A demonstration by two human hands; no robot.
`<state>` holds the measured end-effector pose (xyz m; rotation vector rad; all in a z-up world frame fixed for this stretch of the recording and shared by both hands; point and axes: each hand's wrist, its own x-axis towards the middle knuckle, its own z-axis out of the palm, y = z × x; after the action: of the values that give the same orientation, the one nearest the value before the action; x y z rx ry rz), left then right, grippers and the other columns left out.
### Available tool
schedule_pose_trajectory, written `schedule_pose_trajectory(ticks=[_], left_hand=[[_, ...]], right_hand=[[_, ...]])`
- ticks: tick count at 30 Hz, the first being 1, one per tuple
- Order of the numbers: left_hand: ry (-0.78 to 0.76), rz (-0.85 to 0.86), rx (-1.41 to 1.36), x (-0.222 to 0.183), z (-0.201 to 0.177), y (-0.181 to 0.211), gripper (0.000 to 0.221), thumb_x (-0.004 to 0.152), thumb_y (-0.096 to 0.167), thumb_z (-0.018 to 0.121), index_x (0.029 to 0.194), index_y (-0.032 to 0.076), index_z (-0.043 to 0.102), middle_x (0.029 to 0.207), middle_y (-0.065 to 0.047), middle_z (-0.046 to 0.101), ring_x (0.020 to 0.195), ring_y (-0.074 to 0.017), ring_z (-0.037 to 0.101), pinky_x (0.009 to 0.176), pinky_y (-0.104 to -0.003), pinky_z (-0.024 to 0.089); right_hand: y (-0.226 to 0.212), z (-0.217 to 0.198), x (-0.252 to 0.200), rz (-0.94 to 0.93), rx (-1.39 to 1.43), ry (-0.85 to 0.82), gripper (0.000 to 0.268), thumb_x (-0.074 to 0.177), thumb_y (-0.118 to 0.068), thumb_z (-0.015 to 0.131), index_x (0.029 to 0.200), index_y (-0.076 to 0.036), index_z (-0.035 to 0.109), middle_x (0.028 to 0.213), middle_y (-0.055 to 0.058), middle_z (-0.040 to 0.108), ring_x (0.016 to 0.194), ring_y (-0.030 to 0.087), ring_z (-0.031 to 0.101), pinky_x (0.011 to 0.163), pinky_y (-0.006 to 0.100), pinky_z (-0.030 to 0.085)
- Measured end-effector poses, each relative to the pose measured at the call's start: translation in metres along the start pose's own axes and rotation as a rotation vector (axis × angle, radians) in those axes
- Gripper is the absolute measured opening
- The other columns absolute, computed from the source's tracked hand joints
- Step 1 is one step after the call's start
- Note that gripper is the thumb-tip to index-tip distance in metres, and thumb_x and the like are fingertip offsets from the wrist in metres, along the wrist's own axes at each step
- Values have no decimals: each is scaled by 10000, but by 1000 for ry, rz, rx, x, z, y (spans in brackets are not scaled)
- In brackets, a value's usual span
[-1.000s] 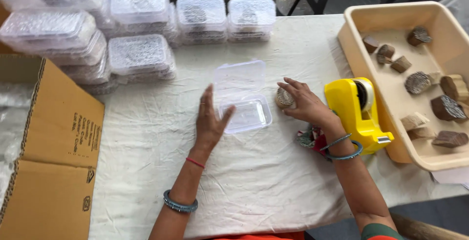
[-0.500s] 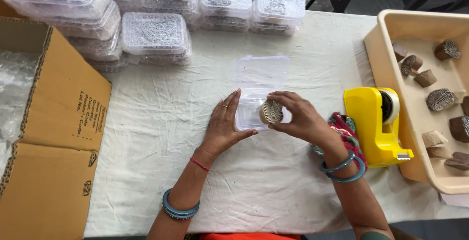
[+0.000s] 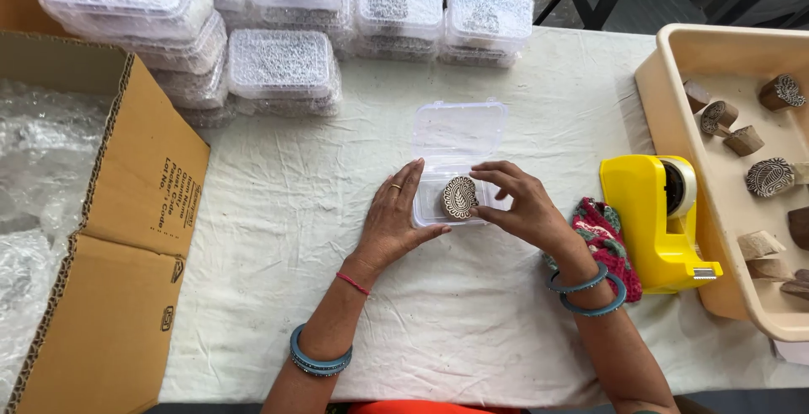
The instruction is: The person wipes a decorative metal object with a cloth, places it inside a clear plastic container, and then wraps the container in bubble wrap. The person handles the items on a table covered with a white cloth.
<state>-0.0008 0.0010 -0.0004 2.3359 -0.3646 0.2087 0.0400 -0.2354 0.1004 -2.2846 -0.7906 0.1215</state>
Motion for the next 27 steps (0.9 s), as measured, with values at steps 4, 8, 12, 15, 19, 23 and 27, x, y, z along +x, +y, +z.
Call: schedule_pose_trajectory(ticks=[4,8,12,15,19,23,27], left_hand=[[-5,-12,-2,0,-1,1,1245,680,708,810,1609,105,238,1628,-139,349,1490,-330,342,1240,-463,287],[5,10,16,-1,0,-1,1241,685,704,808,1611,93,251,1628,-142,353,1498,-338,348,1240,-469,290],[47,52,-16,0,-2,-2,1236,722,700,800,1605,40,240,1609,-205,387,1489,-366,374,1237,-478,302],[63,48,-49,-1,-3,0,1234,724,671,824,1601,39,228,1578,-232,429,1476,-373,412,1239,-477,310],[56,38,-98,1,-5,1,1373,668,590,894,1636,92,57,1560,-240,452,1443,-392,443,1220,-484,317],[49,-7,-186,2,-8,3,1484,658,587,897,1634,140,-128,1553,-231,466,1439,-391,455,1208,-472,363],[16,1,-208,3,-14,2,1534,612,599,916,1621,202,-169,1545,-207,483,1417,-375,482,1198,-475,391]], right_hand=[[13,9,-10,58,-50,92,437,797,-236,859,1198,-110,734,1250,48,710,1045,196,678,706,316,599],[20,19,-9,49,-33,169,359,816,-220,842,1147,-110,758,1214,38,735,1049,200,660,644,288,602],[35,14,-1,17,-65,410,422,880,-210,813,1270,-102,691,1320,94,662,1111,197,663,724,290,601],[40,5,11,58,54,521,522,930,-230,753,1392,-63,577,1410,140,577,1205,216,614,788,306,598],[56,4,19,82,445,437,624,1000,-312,637,1525,-72,402,1477,109,540,1329,199,520,922,323,549],[80,8,4,206,646,412,463,1048,-370,562,1421,-100,610,1373,88,663,1273,166,603,985,323,540],[77,8,-12,162,716,354,345,1055,-317,613,1206,-38,750,1301,124,705,1249,202,614,1048,369,526]])
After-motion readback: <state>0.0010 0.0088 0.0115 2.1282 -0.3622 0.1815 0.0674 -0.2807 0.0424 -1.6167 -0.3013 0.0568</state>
